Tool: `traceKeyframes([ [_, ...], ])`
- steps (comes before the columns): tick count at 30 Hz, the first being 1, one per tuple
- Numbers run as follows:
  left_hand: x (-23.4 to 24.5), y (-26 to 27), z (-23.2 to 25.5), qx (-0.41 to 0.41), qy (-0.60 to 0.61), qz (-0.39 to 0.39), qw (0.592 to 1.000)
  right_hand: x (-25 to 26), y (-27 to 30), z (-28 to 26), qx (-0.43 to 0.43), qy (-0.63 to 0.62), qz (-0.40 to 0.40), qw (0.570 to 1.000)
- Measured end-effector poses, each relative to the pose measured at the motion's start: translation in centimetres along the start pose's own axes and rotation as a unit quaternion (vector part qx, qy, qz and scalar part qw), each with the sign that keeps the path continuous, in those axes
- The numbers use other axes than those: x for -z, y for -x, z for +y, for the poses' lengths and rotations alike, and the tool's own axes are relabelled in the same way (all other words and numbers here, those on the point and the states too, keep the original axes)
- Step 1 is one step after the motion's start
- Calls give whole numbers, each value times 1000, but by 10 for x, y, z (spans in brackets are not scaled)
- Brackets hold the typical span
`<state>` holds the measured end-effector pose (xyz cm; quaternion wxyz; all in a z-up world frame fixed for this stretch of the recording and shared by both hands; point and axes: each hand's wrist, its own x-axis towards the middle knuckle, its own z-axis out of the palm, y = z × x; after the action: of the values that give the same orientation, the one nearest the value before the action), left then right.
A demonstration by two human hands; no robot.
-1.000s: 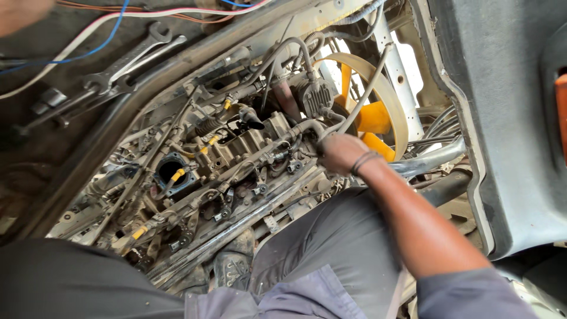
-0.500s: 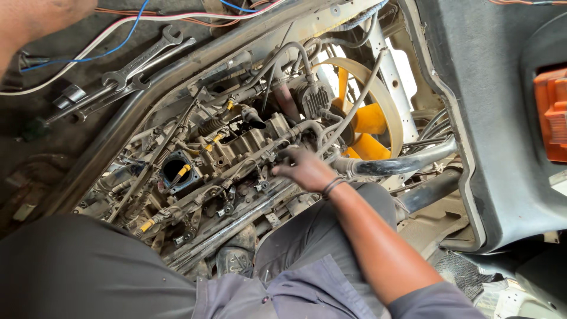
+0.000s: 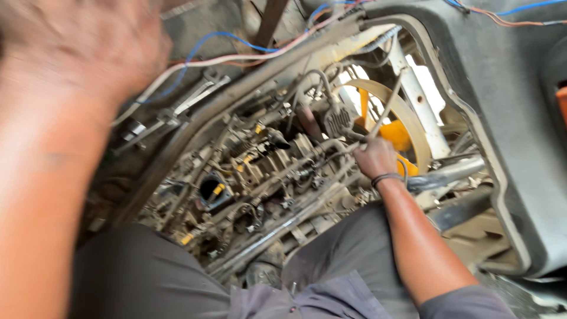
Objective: The person manipulates wires and engine components by hand and using wrenches. They secure or remove various bolts on the engine and place tools into a metal bucket.
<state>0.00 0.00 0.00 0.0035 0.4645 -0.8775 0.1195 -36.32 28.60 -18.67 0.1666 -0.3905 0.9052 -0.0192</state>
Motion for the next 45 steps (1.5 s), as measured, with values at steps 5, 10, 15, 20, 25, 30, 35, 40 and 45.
traceKeyframes([
  [5,-3,2,-6,-63,-94,92,989,-28,0,-15,38,-40,-140,989],
  [10,-3,6,-13,-136,-176,215,951,-50,-6,-9,48,10,-208,977],
  [15,-6,14,-14,-143,-181,209,950,-79,-8,0,113,9,-233,966],
  [20,-2,3,-14,-138,-165,186,959,-125,-25,15,166,36,-224,960],
  [25,15,-6,-3,-158,-177,129,963,-159,-25,29,167,174,-314,918],
  [30,34,-16,6,-136,-117,72,981,-114,-8,-24,250,-31,-172,952],
  [35,31,-16,8,-140,-97,108,979,27,11,-133,263,-274,-157,912],
  [40,22,-19,8,-146,-59,93,983,216,6,-252,466,-276,222,811],
  [45,17,-20,5,-149,-9,105,983,353,-41,-362,564,-138,409,704],
])
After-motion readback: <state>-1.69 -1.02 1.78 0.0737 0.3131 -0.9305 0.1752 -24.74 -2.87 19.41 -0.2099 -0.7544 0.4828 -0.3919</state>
